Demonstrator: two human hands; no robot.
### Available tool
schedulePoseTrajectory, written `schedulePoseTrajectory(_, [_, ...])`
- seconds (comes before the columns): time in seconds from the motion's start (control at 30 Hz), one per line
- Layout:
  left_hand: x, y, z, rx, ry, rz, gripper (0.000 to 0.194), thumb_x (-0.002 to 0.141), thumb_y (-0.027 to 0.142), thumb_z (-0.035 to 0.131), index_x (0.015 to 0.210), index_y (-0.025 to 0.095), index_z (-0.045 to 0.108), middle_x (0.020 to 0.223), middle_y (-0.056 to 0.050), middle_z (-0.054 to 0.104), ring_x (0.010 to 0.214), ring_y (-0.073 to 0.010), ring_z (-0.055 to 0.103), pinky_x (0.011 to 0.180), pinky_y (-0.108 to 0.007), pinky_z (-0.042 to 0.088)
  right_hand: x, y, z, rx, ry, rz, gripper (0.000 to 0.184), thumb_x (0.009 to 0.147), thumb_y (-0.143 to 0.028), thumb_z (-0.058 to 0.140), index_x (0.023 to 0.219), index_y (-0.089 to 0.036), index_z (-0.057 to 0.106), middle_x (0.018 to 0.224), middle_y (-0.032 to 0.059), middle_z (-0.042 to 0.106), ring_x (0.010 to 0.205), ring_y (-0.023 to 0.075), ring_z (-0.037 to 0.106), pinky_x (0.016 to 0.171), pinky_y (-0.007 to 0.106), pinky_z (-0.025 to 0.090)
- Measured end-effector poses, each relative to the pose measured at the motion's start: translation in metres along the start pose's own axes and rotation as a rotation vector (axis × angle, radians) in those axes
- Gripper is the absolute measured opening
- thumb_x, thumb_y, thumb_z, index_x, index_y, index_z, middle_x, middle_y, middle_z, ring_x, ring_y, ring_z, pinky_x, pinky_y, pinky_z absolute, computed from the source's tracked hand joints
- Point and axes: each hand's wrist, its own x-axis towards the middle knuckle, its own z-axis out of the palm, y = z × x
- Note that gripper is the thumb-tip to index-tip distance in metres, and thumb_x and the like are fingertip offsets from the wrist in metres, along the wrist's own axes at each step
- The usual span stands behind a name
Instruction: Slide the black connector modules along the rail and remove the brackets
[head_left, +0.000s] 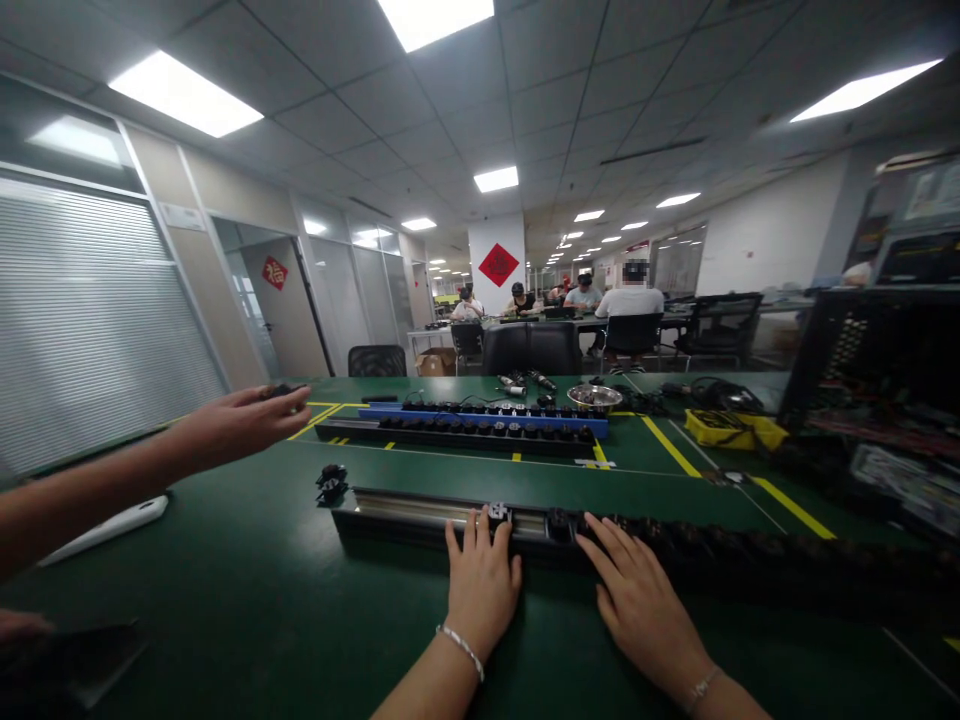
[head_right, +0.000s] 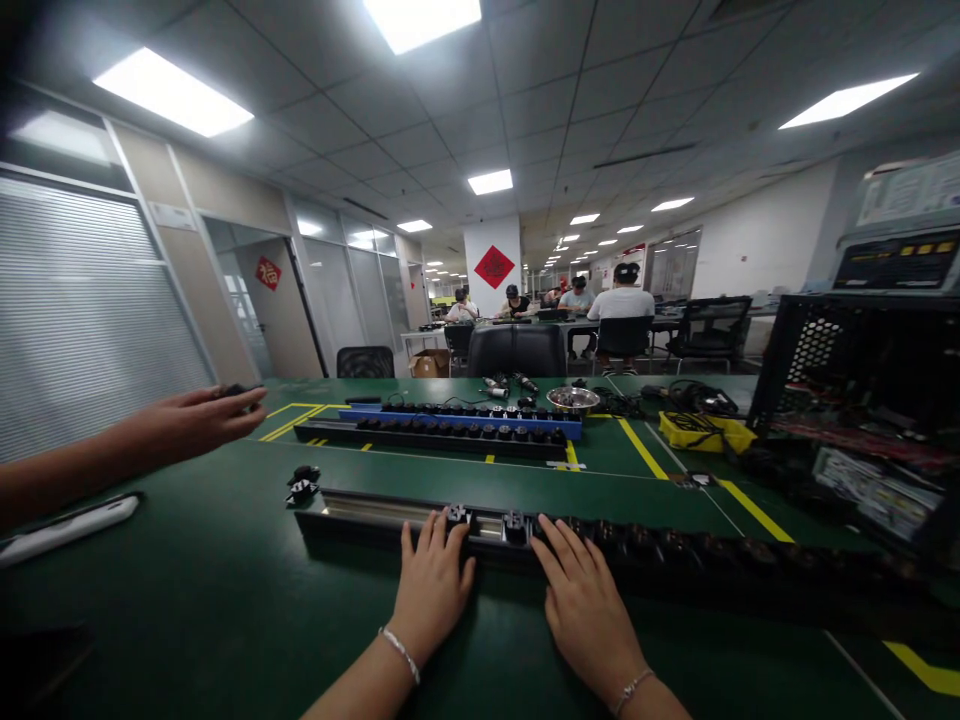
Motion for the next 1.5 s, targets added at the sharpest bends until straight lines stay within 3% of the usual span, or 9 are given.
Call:
schedulePoseTrajectory(0.47, [0.000, -0.005, 0.001, 0.037, 0.017, -0.047, 0.036, 0.084, 0.032, 0.043, 0.117, 0.026, 0.054, 0.133, -0.009, 0.049, 0.129, -0.0279, 0.034, 0.106, -0.060, 0.015, 0.000, 0.001, 0.002, -0.031, 0.032, -0.003, 0.048, 0.076, -0.011, 0.041, 0.120, -0.024, 0.054, 0.140, 0.0014, 0.041, 0.127, 0.0197, 0.037, 0.102, 0.038, 0.031])
schedulePoseTrajectory(1.5, [0.000, -0.012, 0.002, 0.107, 0.012, -0.127, 0.040, 0.083, 0.032, 0.043, 0.120, 0.021, 0.052, 0.135, -0.013, 0.046, 0.130, -0.0304, 0.032, 0.105, -0.060, 0.017, -0.001, 0.002, 0.003, 0.007, 0.027, 0.011, 0.047, 0.077, -0.011, 0.041, 0.121, -0.024, 0.054, 0.141, 0.0018, 0.040, 0.127, 0.0201, 0.037, 0.105, 0.038, 0.029])
